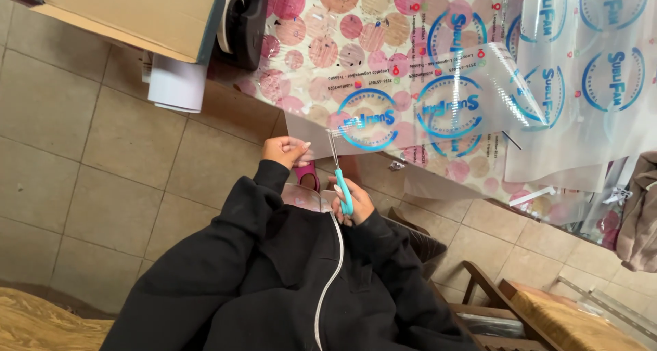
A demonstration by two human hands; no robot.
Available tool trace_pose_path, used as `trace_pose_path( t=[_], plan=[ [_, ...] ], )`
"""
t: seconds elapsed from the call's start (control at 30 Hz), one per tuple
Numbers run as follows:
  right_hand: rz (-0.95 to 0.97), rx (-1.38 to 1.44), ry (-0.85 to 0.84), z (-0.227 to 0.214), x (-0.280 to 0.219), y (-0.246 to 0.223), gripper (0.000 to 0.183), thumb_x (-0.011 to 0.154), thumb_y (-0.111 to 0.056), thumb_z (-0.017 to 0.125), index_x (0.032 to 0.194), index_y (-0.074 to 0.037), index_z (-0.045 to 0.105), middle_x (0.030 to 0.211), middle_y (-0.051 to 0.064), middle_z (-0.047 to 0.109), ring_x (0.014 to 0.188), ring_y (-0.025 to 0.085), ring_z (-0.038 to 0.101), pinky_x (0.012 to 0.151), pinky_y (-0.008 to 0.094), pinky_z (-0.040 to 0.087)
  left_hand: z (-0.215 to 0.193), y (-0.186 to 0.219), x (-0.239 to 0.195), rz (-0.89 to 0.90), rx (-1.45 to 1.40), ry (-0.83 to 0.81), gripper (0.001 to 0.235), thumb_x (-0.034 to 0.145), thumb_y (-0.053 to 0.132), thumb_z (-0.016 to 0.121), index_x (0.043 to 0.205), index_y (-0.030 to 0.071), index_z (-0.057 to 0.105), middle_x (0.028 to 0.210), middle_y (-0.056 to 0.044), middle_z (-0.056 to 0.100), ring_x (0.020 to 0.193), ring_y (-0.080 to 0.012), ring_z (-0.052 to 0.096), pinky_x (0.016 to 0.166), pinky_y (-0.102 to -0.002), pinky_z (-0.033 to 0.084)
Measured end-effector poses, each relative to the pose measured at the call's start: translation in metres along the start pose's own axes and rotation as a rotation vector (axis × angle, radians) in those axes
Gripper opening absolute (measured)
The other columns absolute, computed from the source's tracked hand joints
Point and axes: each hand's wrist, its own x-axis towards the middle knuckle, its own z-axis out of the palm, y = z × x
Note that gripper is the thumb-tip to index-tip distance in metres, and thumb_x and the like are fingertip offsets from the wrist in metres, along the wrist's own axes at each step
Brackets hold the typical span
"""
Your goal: Cutting out circular logos from a transparent plastic sheet using scissors
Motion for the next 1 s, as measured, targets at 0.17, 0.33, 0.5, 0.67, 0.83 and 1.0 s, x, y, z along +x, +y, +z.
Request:
trace_pose_path(
  t=[0.17,0.33,0.5,0.67,0.83,1.0],
  plan=[
    [-0.024,-0.023,0.012,-0.001,0.003,0.005,0.052,0.104,-0.035,0.057,0.143,-0.001,0.052,0.064,0.023,0.06,0.039,0.02,0.055,0.025,0.024,0.039,-0.008,-0.011,0.01,0.003,-0.066,-0.046,0.023,0.091,0.008,0.079,0.108,-0.006,0.071,0.1,-0.029,0.074,0.08,-0.0357,0.076,0.065,-0.035,0.07],
    [-0.031,-0.022,0.018,0.002,0.008,0.008,0.048,0.105,-0.033,0.056,0.14,0.0,0.054,0.062,0.022,0.059,0.036,0.019,0.053,0.023,0.025,0.038,-0.008,-0.007,0.004,-0.01,-0.086,-0.063,0.023,0.091,0.008,0.078,0.108,-0.006,0.071,0.1,-0.029,0.074,0.081,-0.036,0.076,0.066,-0.035,0.07],
    [-0.045,0.003,0.039,0.006,0.008,0.007,0.047,0.105,-0.031,0.056,0.139,0.002,0.055,0.06,0.021,0.058,0.033,0.018,0.049,0.022,0.024,0.036,-0.009,-0.003,-0.001,-0.016,-0.114,-0.08,0.024,0.091,0.007,0.078,0.109,-0.006,0.07,0.101,-0.029,0.074,0.082,-0.0354,0.077,0.065,-0.035,0.07],
    [-0.058,0.017,0.052,0.011,0.004,0.003,0.046,0.105,-0.029,0.057,0.138,0.003,0.055,0.059,0.021,0.057,0.031,0.017,0.047,0.021,0.024,0.035,-0.009,-0.003,-0.002,-0.014,-0.109,-0.074,0.024,0.091,0.007,0.078,0.109,-0.007,0.069,0.102,-0.029,0.074,0.083,-0.035,0.077,0.065,-0.034,0.07],
    [-0.067,0.038,0.055,0.013,0.0,0.0,0.045,0.104,-0.023,0.061,0.137,0.006,0.054,0.058,0.022,0.058,0.03,0.017,0.046,0.021,0.025,0.035,-0.011,-0.011,0.005,0.004,-0.101,-0.077,0.023,0.092,0.007,0.077,0.109,-0.007,0.069,0.102,-0.03,0.074,0.082,-0.0361,0.076,0.065,-0.035,0.07],
    [-0.072,0.047,0.042,0.008,0.012,0.001,0.047,0.104,-0.028,0.056,0.138,0.006,0.055,0.057,0.02,0.057,0.03,0.017,0.047,0.021,0.024,0.035,-0.012,-0.012,0.003,-0.017,-0.09,-0.058,0.021,0.092,0.004,0.076,0.109,-0.007,0.07,0.099,-0.029,0.074,0.078,-0.0355,0.077,0.063,-0.035,0.07]
  ],
)
